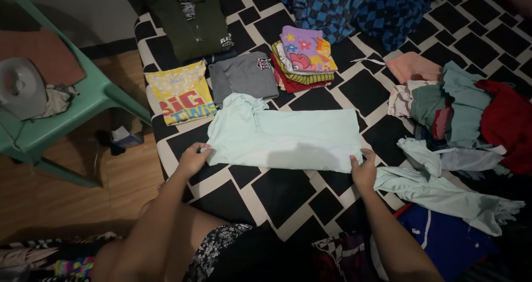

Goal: Folding various items of clothing on a bed.

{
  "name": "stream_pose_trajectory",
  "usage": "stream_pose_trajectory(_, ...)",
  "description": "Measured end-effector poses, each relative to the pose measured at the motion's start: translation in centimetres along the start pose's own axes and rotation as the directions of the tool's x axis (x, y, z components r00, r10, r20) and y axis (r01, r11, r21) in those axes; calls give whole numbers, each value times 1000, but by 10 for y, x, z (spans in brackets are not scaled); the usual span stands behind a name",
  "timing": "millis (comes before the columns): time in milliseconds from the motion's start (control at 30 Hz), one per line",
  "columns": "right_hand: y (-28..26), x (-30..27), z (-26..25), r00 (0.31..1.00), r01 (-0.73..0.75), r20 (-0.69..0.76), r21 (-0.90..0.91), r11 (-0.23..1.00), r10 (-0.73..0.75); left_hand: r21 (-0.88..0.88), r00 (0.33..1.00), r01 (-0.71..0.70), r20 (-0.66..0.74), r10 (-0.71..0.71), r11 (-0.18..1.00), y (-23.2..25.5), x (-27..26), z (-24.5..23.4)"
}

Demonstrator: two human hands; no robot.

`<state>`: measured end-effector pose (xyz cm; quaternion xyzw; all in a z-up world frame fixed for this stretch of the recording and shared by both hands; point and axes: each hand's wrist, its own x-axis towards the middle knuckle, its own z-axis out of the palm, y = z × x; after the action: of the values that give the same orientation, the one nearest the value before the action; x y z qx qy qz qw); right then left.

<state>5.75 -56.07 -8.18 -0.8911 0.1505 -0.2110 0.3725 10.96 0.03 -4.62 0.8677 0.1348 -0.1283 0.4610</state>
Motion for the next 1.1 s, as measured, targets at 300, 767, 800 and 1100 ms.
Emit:
stream_pose_trajectory(300,11,-6,-10,999,-44,-14,-53,998,43,-507,960,238,-7,-279,829,7,19,4)
stream_pose_trajectory(767,9,-89,-46,987,130,-55,-301,945,-153,436,961,-23,259,-101,900,3,-75,-35)
stream_pose_trajectory(800,8,-93,-48,987,129,-55,-303,944,-153,435,960,-24,261,-101,900,1,-78,-38)
stream_pose_trajectory(1100,-3,-119,-54,975,-171,87,-279,945,203,516,963,-109,268,-39,850,-12,-84,-45)
